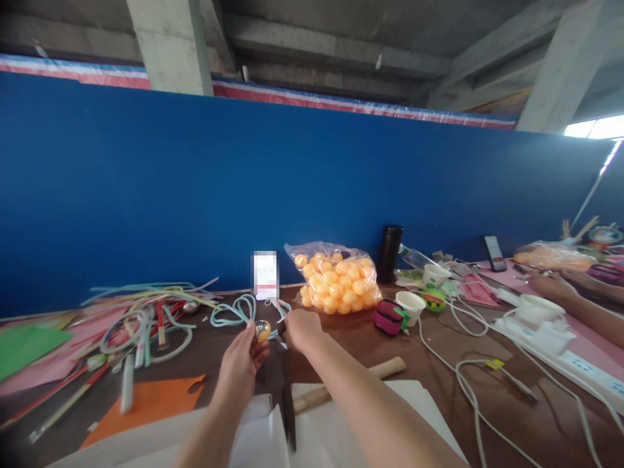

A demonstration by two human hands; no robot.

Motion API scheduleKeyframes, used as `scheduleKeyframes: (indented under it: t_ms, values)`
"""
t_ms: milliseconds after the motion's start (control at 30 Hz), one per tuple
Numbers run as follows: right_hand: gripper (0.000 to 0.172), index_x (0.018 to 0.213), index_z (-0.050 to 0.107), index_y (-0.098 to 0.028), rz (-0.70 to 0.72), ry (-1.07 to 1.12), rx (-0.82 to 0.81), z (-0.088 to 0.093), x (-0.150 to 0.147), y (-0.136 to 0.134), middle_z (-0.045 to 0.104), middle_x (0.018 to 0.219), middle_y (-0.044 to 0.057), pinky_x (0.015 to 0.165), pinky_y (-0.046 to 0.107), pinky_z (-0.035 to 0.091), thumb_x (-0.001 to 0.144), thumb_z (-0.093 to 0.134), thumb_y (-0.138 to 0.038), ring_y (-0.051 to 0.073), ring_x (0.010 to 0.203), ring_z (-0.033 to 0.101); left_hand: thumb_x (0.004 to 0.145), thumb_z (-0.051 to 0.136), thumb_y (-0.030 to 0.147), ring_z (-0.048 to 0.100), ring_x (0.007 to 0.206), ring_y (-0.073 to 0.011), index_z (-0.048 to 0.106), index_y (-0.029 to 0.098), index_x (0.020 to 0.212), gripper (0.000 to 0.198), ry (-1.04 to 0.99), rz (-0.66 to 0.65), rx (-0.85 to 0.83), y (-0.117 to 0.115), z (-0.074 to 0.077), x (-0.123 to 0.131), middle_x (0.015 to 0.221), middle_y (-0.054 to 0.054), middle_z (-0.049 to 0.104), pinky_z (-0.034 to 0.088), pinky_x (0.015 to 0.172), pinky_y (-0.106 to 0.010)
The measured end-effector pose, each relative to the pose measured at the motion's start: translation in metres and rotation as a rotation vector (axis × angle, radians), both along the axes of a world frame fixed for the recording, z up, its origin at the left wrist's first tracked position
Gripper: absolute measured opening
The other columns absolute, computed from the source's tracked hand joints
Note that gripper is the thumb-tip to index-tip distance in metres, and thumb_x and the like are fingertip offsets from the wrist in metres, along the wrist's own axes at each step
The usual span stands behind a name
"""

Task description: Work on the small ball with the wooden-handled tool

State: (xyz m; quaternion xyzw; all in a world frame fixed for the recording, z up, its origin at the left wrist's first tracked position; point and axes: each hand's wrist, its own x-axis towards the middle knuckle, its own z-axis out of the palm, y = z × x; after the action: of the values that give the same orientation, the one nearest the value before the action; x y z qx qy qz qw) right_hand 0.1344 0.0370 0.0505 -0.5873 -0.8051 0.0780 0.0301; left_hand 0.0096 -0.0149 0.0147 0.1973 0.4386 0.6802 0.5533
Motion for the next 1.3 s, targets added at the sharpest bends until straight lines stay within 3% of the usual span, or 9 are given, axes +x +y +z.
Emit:
scheduleKeyframes:
  t_ms: [167,333,633,800,933,1300]
  values:
    - [0.026,0.11,0.06,-0.016,-0.008,-0.055,-0.041,-0.0017,-0.0035,0.0059,0.063,0.11,0.007,0.083,0.04,0.052,0.092,0.056,-0.034,0.019,0.095,0.062,0.059,0.08,0.045,0.059,0.053,-0.0103,0.063,0.012,0.078,0.041,-0.006,0.0,-0.006,0.0004,-0.0001,0.0005,0.064,-0.001,0.061,0.049,0.048,-0.021]
    - [0.015,0.088,0.072,-0.023,-0.022,-0.027,0.019,-0.0035,-0.0002,0.0027,0.071,0.094,0.007,0.075,0.031,0.048,0.085,0.057,-0.027,0.024,0.095,0.066,0.06,0.08,0.045,0.059,0.054,-0.0103,0.063,0.012,0.079,0.042,0.005,-0.009,0.004,-0.0004,-0.0002,0.0007,0.066,-0.002,0.061,0.049,0.048,-0.021]
    - [0.011,0.084,0.073,-0.026,0.003,-0.016,0.008,-0.0015,0.0047,0.0004,0.072,0.092,0.003,0.074,0.028,0.048,0.082,0.062,-0.026,0.022,0.093,0.067,0.059,0.079,0.047,0.06,0.055,-0.0107,0.064,0.013,0.08,0.043,0.016,-0.024,0.007,0.0001,-0.0027,0.0004,0.067,-0.002,0.062,0.049,0.049,-0.021]
    - [0.021,0.104,0.064,-0.017,0.007,-0.041,-0.022,-0.0003,0.0014,-0.0009,0.065,0.105,0.006,0.081,0.036,0.052,0.091,0.057,-0.033,0.019,0.094,0.063,0.061,0.078,0.05,0.06,0.056,-0.0108,0.064,0.012,0.08,0.045,0.017,-0.032,0.015,-0.0002,-0.0035,0.0004,0.068,-0.003,0.062,0.049,0.049,-0.021]
    - [0.015,0.089,0.071,-0.023,-0.008,-0.031,0.018,0.0008,0.0005,-0.0033,0.071,0.096,0.007,0.075,0.031,0.049,0.085,0.059,-0.029,0.024,0.095,0.066,0.063,0.076,0.05,0.058,0.056,-0.01,0.064,0.011,0.079,0.044,0.017,-0.033,0.008,-0.0007,-0.0025,0.0008,0.069,-0.003,0.061,0.049,0.049,-0.021]
    - [0.017,0.086,0.073,-0.024,-0.071,-0.002,0.05,-0.0034,-0.0043,0.0,0.073,0.094,0.008,0.067,0.028,0.047,0.075,0.06,-0.025,0.025,0.089,0.069,0.063,0.077,0.048,0.058,0.055,-0.01,0.064,0.012,0.08,0.043,0.018,-0.033,0.011,-0.0001,-0.0032,0.001,0.069,-0.003,0.062,0.049,0.048,-0.021]
